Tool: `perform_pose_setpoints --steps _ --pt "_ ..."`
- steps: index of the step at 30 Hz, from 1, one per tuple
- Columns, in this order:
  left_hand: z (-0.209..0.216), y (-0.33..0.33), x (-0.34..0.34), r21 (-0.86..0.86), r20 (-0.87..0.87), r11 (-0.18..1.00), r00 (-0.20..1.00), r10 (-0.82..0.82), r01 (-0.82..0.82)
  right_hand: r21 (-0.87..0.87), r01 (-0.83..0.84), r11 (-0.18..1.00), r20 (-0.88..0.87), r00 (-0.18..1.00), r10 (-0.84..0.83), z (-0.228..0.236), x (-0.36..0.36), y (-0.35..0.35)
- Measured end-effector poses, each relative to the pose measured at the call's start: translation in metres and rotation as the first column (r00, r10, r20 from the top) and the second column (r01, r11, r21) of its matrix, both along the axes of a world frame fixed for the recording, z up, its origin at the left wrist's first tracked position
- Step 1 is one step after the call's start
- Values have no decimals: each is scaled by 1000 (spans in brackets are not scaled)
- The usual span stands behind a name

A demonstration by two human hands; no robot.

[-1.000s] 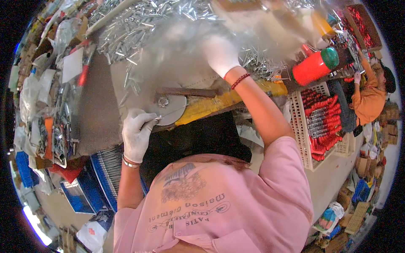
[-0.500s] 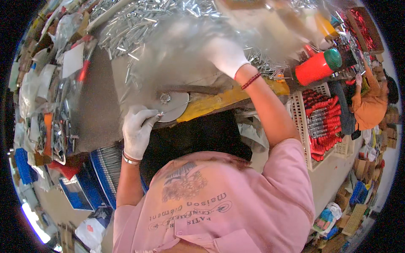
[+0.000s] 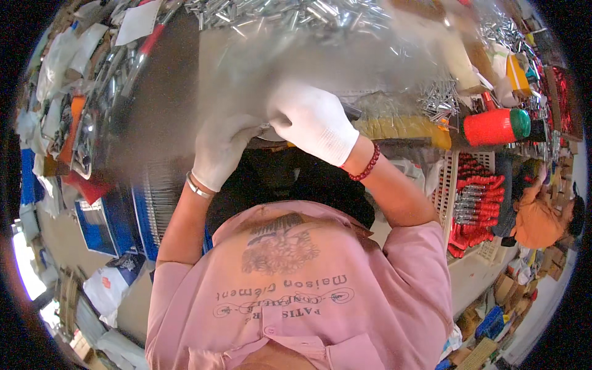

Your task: Assembling metal pegs into a circular metal base at a workshop station.

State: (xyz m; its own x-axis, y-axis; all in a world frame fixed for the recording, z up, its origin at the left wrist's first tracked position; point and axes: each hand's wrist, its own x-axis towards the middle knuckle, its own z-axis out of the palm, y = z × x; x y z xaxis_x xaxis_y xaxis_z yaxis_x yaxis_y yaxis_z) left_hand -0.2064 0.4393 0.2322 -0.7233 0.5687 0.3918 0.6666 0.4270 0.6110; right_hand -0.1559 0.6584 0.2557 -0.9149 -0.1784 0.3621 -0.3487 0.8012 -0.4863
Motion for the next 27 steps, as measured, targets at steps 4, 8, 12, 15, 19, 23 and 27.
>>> perform_pose_setpoints --steps 4,8,12,15,19,23,27 --pt "-19 -7 -2 78 169 997 986 2 -16 -7 -71 997 47 996 71 -1 -5 -12" --pt "-15 -6 -3 -22 -51 1000 999 -3 2 60 -112 992 42 993 110 14 -6 -20" --pt "-25 1 0 151 -73 988 997 15 -4 254 -126 959 -6 991 132 25 1 -24" --pt "-22 -7 6 66 -25 996 997 69 -67 303 -166 939 40 986 162 20 -2 -27" --pt "-22 -7 8 90 -30 993 996 84 -81 265 -148 953 52 989 139 21 4 -29" --pt "-22 -7 6 80 -2 996 999 47 -47 345 -125 930 94 991 98 25 -1 -28" --pt "-22 -6 6 76 -3 995 998 67 -66 439 -193 877 141 979 145 25 -11 -24"
